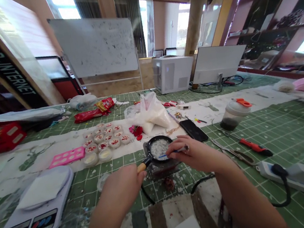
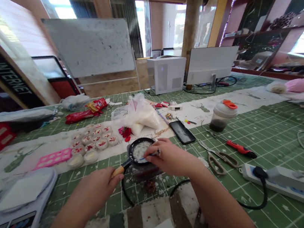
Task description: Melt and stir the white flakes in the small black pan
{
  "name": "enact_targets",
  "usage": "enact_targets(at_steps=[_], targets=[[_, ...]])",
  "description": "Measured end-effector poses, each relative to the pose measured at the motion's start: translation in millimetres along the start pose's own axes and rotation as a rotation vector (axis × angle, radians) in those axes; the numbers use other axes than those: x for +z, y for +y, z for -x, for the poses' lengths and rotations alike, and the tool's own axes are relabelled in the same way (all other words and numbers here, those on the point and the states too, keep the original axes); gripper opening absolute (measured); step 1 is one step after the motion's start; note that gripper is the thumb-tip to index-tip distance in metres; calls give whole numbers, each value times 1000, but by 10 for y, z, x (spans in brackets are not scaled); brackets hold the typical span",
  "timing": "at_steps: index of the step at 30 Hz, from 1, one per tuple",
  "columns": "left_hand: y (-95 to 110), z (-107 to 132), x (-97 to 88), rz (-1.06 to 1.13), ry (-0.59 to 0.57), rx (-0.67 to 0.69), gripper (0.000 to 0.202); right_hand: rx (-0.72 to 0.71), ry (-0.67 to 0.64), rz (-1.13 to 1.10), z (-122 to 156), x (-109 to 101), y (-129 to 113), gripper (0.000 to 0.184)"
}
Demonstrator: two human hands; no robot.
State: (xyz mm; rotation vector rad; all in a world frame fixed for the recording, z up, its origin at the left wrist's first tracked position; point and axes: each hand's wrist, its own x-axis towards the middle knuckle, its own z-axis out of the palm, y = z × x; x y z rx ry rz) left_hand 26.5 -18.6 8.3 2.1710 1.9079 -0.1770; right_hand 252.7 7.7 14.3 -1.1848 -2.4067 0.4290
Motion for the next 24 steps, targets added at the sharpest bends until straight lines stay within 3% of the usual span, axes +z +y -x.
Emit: enact_targets(at_steps=[5,8,10,15,20,24], targets=[[8,10,-15,4,-15,-10,37,135,110,98,-8,11,42,20],[18,8,-19,4,-13,-5,36,44,18,17,10,24,-1,20],[25,5,-16,0,-8,-10,36,5,29,-7,-13,62,-27,20],[29,11,-8,-16,-2,-7,37,111,159,91,-104,102,65,21],[31,11,-12,-25,19,-6,37,173,318,39,-152,176,83,22],[41,23,-24,-22,1,-3,37,89,227,-74,-158,253,-15,22]])
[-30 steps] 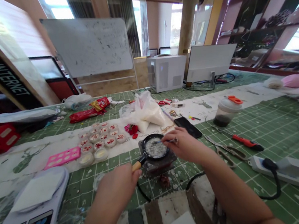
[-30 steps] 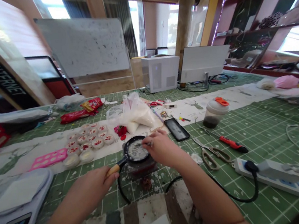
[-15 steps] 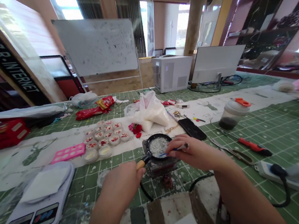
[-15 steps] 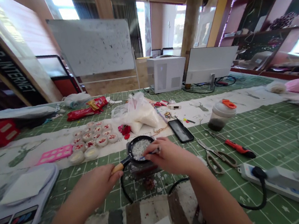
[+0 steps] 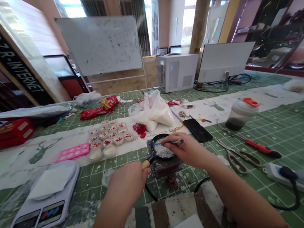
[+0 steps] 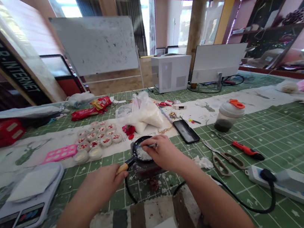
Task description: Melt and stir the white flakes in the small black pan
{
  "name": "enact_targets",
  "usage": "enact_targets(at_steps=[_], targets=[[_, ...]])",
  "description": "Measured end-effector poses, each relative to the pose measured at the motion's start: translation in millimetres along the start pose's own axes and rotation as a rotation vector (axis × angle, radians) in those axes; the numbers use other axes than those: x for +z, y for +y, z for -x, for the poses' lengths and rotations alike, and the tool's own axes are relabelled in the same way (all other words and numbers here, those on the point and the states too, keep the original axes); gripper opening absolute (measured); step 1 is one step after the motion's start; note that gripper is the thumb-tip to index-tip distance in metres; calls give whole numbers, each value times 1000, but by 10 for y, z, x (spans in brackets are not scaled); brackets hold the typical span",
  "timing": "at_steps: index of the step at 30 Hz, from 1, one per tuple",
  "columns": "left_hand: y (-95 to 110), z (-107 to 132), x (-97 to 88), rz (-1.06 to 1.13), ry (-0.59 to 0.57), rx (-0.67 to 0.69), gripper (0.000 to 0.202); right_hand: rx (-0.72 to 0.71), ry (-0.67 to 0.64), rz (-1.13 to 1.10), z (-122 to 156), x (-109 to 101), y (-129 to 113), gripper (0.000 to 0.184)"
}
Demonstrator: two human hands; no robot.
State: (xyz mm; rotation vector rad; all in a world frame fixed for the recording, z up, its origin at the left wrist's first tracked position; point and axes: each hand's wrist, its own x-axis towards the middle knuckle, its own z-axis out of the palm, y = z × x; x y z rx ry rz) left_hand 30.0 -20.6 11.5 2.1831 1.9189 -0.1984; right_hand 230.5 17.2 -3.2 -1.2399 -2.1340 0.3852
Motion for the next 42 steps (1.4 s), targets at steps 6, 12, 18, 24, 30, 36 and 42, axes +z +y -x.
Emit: enact_targets(at_steps=[6,12,18,24,30,36,42], targets=[[-4,0,3,10,-3,-4,37,30,77,18,-14,-8,12,23],[1,3,15,3,4,4,37,42,-94,-123,-6,-26,56,25],[11,-2,7,9,-1,-1,37,50,20,-90,-33,-1,59,23],[6,-1,8,13,1,8,36,41,-128,-143,24,-77,-17,25],[-3,-6,12,14,-3,14,36,17,-85,119,43,-138,-34,22],[-4,-8,21,15,8,17,34,-82,-195,139,153,-261,-52,23],[-7,9,12,20,7,10,35,35,-93,236,99,-240,-36,22]])
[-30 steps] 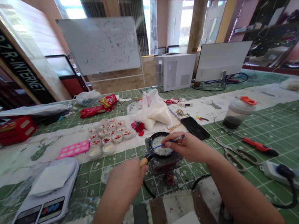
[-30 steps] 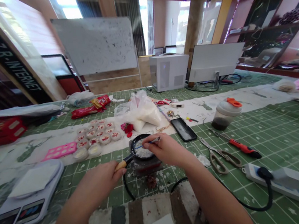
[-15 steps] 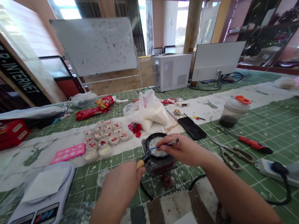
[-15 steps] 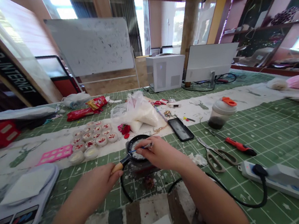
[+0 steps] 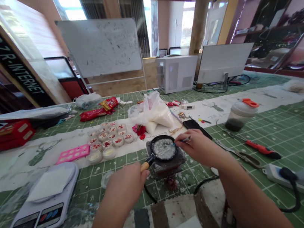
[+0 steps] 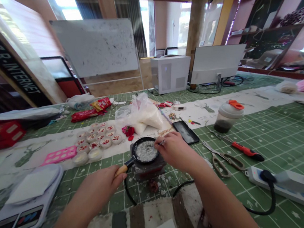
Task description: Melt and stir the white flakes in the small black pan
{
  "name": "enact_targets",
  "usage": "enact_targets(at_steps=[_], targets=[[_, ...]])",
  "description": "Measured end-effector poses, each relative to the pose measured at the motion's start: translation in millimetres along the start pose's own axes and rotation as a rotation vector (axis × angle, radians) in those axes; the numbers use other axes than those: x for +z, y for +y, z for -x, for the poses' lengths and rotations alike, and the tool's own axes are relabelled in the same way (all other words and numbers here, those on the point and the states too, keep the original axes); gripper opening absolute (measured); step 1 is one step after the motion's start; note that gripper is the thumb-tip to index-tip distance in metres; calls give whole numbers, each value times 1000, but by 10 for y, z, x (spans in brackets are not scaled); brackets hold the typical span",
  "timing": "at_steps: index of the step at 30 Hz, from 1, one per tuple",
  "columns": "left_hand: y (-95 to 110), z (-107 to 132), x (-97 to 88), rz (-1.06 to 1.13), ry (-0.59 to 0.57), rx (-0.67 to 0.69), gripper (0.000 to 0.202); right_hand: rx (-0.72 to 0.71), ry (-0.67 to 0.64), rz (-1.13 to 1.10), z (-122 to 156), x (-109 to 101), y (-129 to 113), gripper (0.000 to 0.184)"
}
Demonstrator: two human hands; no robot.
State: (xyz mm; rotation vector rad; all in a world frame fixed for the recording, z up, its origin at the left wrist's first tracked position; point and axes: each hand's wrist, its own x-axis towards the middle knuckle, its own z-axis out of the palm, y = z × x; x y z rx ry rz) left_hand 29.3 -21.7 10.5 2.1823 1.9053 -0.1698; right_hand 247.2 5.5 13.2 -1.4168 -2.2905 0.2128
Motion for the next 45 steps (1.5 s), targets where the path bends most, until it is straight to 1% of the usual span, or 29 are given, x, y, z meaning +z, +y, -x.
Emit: enact_targets(at_steps=[3,4,5,7,8,10,12,13,14,17,19,21,22,23,26,28,30,31,32,35,36,39,41,43,45], targets=[[1,1,-8,-4,-6,-10,36,-90,-75,-84,-18,-5,5,23],[2,1,-11,-3,-6,-13,37,-100,-68,-98,-28,0,14,23],[3,2,-14,-3,-6,-16,38,-81,-38,-93,-38,7,28,22],[6,4,-21,-6,-18,-18,38,0,39,-57,-54,16,63,21],[8,6,-23,-10,-23,-19,38,29,52,-49,-56,17,78,22],[11,9,-26,-19,-24,-19,37,7,-5,-87,-49,18,85,23],[10,11,-24,-15,-12,-17,36,-71,-81,-161,-41,30,67,23],[7,11,-22,-10,-5,-17,36,-90,-82,-179,-40,41,56,22],[5,12,-20,-4,-1,-20,36,-87,-56,-174,-42,50,48,21],[-4,13,-17,2,-3,-21,37,-19,36,-86,-38,46,49,20],[-6,13,-17,-4,-4,-15,38,-26,-3,-83,-15,15,55,20],[-6,11,-15,-8,2,-13,38,-89,-82,-136,9,-11,54,21],[-6,11,-14,-9,4,-17,38,-106,-92,-147,15,-16,52,21],[-5,11,-12,-9,3,-20,38,-99,-76,-134,17,-16,52,21],[-3,16,-10,-5,-6,-20,39,-15,6,-36,16,-10,62,21],[-3,15,-10,-6,-11,-12,38,-24,-23,-42,24,-13,70,21],[-6,10,-11,-8,-3,-12,37,-92,-94,-100,38,-17,73,22],[-8,7,-13,-8,1,-14,37,-109,-109,-111,44,-20,73,22],[-10,5,-14,-8,2,-18,36,-105,-100,-98,50,-22,73,23],[-11,4,-19,-10,-9,-21,37,-28,-37,-4,66,-38,63,23],[-9,6,-21,-12,-12,-19,37,-25,-41,-2,72,-42,56,22],[1,10,-20,-19,-8,-16,36,-122,-111,-87,66,-28,42,22],[6,12,-16,-17,-9,-18,37,-123,-65,-80,31,11,57,22],[10,14,-10,-17,-8,-19,37,-49,20,-24,-15,59,83,21],[12,15,-7,-22,-3,-19,36,-2,66,-7,-49,101,87,20]])
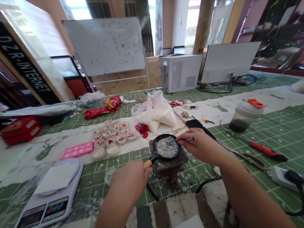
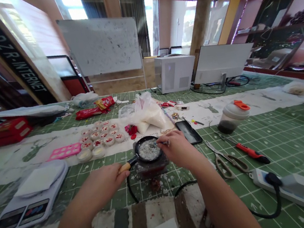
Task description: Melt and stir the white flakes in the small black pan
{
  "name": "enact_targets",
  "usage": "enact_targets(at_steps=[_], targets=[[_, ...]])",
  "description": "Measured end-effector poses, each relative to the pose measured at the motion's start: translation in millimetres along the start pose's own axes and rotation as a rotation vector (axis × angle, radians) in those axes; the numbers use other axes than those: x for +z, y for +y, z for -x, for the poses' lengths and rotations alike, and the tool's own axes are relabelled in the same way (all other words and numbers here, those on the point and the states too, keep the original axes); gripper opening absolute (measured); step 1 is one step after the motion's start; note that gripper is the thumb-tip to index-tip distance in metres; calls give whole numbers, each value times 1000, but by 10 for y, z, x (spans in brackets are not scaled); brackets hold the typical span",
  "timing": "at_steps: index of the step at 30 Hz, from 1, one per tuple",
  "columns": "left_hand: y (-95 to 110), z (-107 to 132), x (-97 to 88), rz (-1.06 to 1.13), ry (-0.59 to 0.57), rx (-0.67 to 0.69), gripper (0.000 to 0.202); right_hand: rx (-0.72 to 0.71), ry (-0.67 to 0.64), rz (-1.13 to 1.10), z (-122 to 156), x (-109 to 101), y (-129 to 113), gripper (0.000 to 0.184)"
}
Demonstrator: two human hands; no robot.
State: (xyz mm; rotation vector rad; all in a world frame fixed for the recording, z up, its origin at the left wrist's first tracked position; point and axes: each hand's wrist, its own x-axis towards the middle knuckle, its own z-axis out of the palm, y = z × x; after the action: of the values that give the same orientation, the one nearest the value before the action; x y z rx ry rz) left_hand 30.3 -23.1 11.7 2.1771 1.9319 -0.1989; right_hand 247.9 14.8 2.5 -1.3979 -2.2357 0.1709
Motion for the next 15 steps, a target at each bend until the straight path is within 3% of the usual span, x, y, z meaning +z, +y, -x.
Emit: enact_targets(at_steps=[4,7,12,15], targets=[[2,-3,-4,-5,3,0,36,-54,13,-47,15,37,-80,19],[-6,-8,-2,-2,5,15,36,-127,-49,-95,52,-4,-95,19],[-16,-16,16,-8,33,26,36,1,69,-87,45,-49,-24,19],[-11,-9,6,-4,15,15,36,-65,-45,-160,45,-31,-55,21]])
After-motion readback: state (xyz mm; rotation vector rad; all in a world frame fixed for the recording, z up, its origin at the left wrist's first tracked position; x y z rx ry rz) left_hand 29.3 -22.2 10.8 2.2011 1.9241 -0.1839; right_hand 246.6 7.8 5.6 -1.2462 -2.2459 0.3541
